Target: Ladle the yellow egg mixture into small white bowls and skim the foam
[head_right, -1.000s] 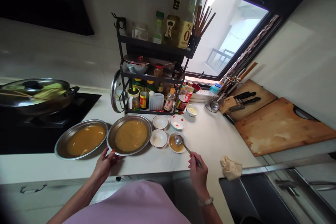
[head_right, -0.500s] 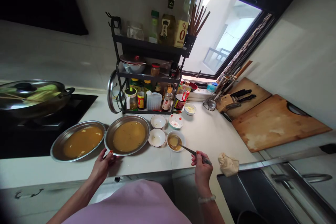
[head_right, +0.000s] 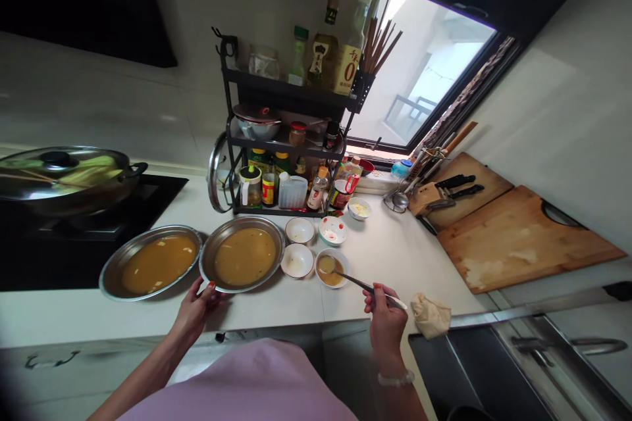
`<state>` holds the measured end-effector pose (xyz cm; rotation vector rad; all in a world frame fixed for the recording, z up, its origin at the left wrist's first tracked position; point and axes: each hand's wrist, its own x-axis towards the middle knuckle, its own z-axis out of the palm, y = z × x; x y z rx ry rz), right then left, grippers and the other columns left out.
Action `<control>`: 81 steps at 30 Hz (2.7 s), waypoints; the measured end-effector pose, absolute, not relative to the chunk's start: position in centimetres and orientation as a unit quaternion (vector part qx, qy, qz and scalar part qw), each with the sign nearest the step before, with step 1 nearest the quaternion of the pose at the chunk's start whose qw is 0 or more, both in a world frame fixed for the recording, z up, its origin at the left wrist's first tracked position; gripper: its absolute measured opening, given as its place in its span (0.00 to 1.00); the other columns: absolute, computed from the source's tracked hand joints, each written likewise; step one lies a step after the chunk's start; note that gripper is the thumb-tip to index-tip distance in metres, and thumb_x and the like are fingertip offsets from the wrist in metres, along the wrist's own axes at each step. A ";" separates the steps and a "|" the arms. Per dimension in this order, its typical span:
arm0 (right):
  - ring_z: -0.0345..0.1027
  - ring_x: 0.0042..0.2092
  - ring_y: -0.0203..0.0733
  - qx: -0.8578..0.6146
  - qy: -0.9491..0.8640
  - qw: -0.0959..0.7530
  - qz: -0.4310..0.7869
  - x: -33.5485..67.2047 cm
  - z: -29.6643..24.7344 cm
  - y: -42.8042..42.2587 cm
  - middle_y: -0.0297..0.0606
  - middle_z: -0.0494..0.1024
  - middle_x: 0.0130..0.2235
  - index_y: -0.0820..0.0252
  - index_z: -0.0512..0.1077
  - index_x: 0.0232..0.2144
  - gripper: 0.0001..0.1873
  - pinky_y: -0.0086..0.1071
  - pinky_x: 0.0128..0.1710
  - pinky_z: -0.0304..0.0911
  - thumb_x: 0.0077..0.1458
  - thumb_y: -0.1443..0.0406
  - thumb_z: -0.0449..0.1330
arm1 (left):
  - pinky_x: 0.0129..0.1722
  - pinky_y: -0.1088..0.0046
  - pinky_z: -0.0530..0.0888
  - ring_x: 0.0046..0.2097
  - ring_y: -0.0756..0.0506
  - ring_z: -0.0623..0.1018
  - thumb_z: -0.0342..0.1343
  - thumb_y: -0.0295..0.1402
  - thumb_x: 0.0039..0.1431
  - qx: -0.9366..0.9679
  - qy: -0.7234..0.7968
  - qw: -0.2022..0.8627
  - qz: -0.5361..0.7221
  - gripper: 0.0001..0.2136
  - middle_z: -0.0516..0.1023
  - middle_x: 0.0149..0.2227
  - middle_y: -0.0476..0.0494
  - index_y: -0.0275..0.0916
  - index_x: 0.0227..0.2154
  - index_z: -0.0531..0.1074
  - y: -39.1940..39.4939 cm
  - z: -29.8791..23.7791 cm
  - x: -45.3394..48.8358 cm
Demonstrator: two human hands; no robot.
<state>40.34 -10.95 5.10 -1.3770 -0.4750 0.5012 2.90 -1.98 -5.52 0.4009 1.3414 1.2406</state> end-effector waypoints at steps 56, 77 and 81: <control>0.64 0.17 0.35 -0.662 -0.235 0.690 0.177 40.2 3.0 -11.7 0.34 0.75 0.19 0.64 0.72 0.31 0.22 0.28 0.16 0.62 0.44 0.51 0.67 | 0.26 0.76 0.73 0.24 0.51 0.76 0.55 0.26 0.58 0.171 0.587 0.585 0.532 0.27 0.74 0.25 0.50 0.39 0.61 0.58 -2.0 -5.1 3.1; 0.65 0.19 0.35 -0.610 -0.227 0.721 0.238 38.0 5.7 -9.5 0.35 0.75 0.19 0.65 0.72 0.29 0.19 0.26 0.16 0.59 0.40 0.55 0.69 | 0.26 0.77 0.72 0.24 0.50 0.76 0.58 0.30 0.55 0.178 0.578 0.592 0.533 0.31 0.71 0.20 0.54 0.38 0.61 0.57 -2.0 -5.5 3.0; 0.65 0.19 0.35 -0.595 -0.246 0.711 0.281 35.3 6.3 -7.7 0.33 0.74 0.18 0.64 0.72 0.30 0.17 0.26 0.17 0.59 0.43 0.57 0.68 | 0.25 0.77 0.72 0.25 0.50 0.77 0.57 0.30 0.56 0.173 0.580 0.592 0.533 0.29 0.73 0.22 0.52 0.38 0.61 0.57 -2.1 -4.8 3.2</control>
